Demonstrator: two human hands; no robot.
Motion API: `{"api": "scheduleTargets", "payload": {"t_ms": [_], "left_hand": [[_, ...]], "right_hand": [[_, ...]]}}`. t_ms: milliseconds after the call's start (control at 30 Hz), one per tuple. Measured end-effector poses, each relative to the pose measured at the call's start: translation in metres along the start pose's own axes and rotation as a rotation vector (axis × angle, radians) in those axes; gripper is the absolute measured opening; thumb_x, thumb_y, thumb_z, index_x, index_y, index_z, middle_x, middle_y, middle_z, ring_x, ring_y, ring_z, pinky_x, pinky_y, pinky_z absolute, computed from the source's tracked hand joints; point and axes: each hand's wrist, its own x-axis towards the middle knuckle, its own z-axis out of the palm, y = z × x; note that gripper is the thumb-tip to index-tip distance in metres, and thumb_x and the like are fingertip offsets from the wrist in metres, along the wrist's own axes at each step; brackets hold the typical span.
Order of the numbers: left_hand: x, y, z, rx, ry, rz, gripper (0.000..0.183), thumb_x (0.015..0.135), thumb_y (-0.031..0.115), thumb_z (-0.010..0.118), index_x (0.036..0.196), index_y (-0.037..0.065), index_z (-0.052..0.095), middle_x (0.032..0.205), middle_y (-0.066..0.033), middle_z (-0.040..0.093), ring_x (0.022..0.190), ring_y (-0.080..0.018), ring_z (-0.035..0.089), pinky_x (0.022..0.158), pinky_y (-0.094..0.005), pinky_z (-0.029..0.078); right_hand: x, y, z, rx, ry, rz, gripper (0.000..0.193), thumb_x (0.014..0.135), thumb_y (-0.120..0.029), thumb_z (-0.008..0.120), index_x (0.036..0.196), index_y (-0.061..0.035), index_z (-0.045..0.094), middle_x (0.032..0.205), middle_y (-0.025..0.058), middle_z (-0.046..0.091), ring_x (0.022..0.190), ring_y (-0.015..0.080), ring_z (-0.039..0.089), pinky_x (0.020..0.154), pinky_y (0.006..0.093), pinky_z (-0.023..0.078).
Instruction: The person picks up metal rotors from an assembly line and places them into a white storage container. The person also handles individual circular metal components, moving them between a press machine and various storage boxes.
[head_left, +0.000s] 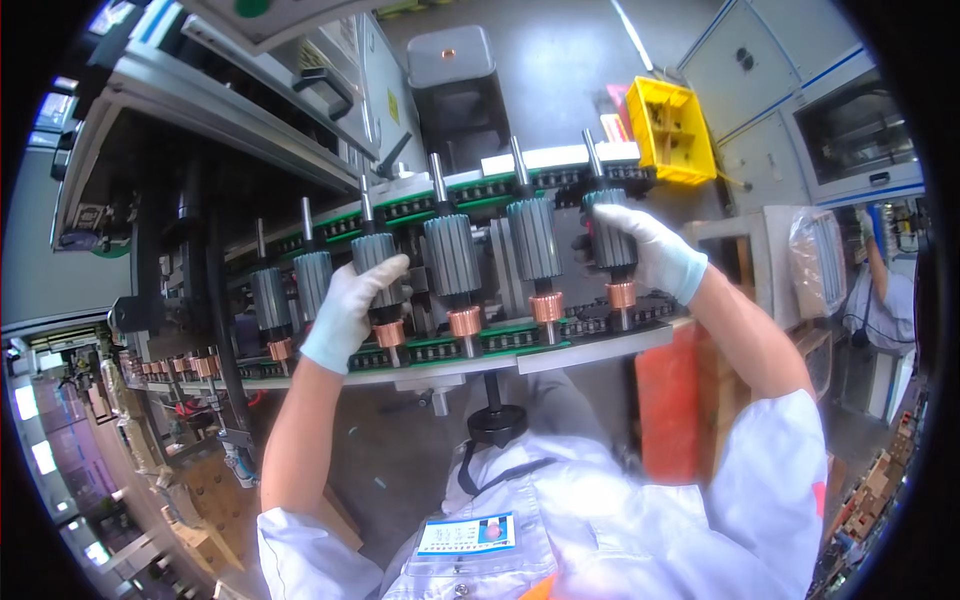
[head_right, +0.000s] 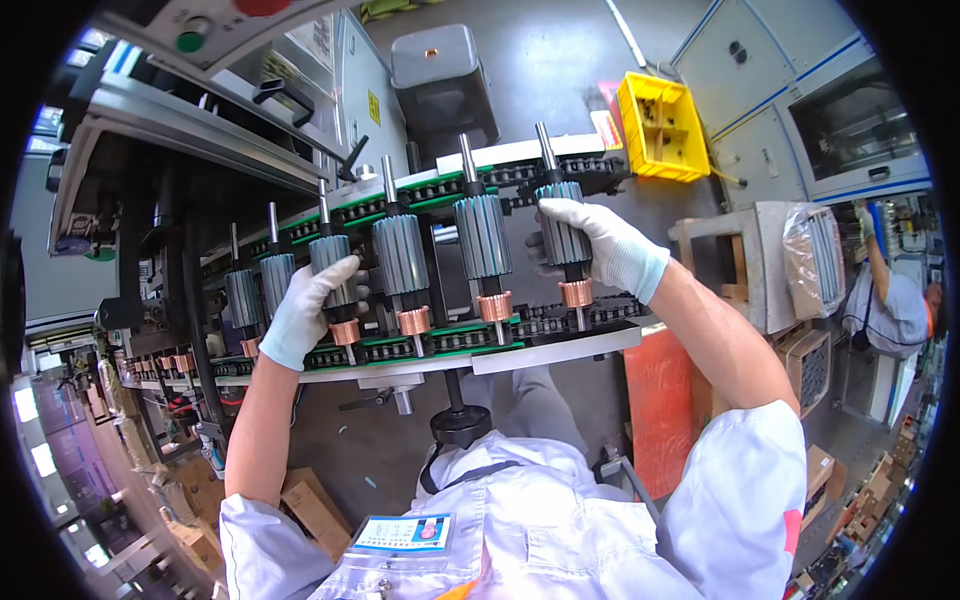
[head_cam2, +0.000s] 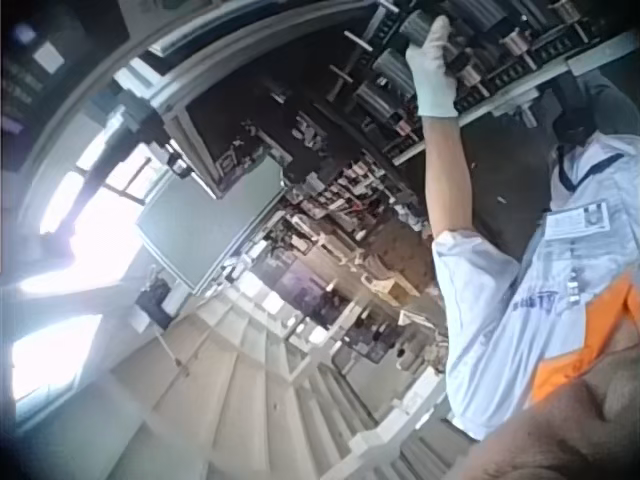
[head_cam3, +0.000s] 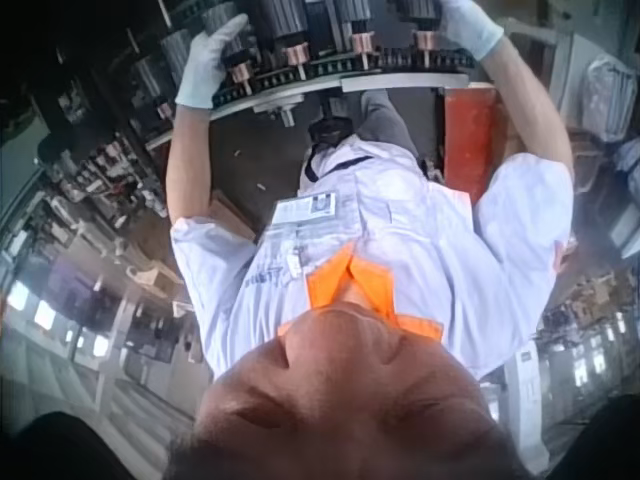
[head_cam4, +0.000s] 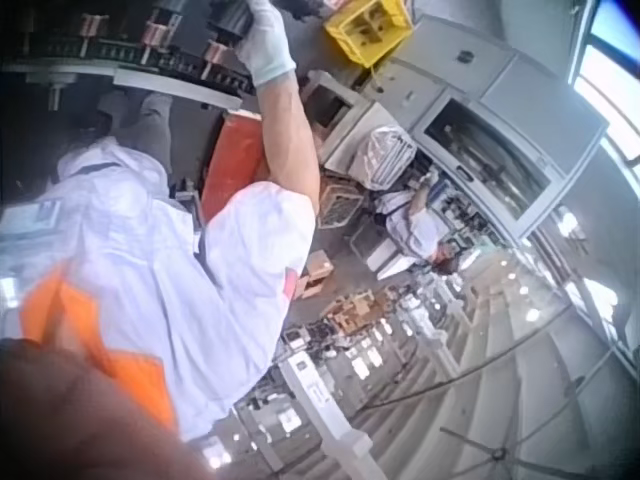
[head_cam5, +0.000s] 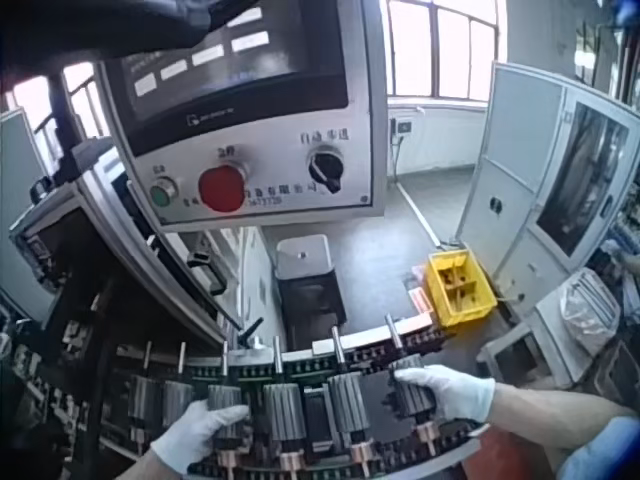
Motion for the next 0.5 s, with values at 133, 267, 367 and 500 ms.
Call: {"api": "scheduleTargets", "payload": {"t_ms": [133,267,367,500], "left_hand": [[0.019,0.005,0.015,-0.181,-0.095,0.067,0.039,0.090,0.023,0.074,0.119,0.000,0.062,0.104,-0.0104,0.070,0.090,-0.0201,0.071,0.079,-0.0357,0.061],[0.009,0.000,0.028,-0.372,-0.198,0.080,0.049,0.087,0.024,0.075,0.126,-0.002,0.060,0.109,-0.0109,0.070,0.097,-0.0197,0.070,0.090,-0.0349,0.059],[-0.001,0.012,0.042,-0.348,-0.272,0.137,0.051,0.085,0.024,0.076,0.127,-0.001,0.060,0.109,-0.0085,0.069,0.096,-0.0178,0.069,0.088,-0.0325,0.058],[0.003,0.024,0.061,-0.281,-0.419,0.075,0.039,0.085,0.015,0.074,0.120,-0.002,0.065,0.099,-0.0053,0.070,0.084,-0.0111,0.067,0.076,-0.0248,0.055]], "right_hand": [[0.011,-0.027,0.000,0.146,-0.111,-0.064,0.037,0.093,-0.035,0.070,0.120,-0.0121,0.060,0.114,0.0102,0.070,0.103,0.0261,0.070,0.089,0.0456,0.058],[-0.005,-0.016,0.022,0.256,-0.172,-0.052,0.036,0.092,-0.034,0.070,0.121,-0.0124,0.062,0.113,0.0061,0.070,0.099,0.0219,0.069,0.085,0.0425,0.058],[-0.011,-0.019,0.053,0.251,-0.275,-0.063,0.030,0.094,-0.032,0.069,0.117,-0.0119,0.067,0.108,0.0012,0.070,0.093,0.0135,0.068,0.083,0.0335,0.057],[-0.011,-0.014,0.073,0.086,-0.253,-0.143,0.027,0.094,-0.029,0.070,0.113,-0.0096,0.068,0.097,-0.0029,0.069,0.086,0.0067,0.064,0.078,0.0267,0.054]]}}
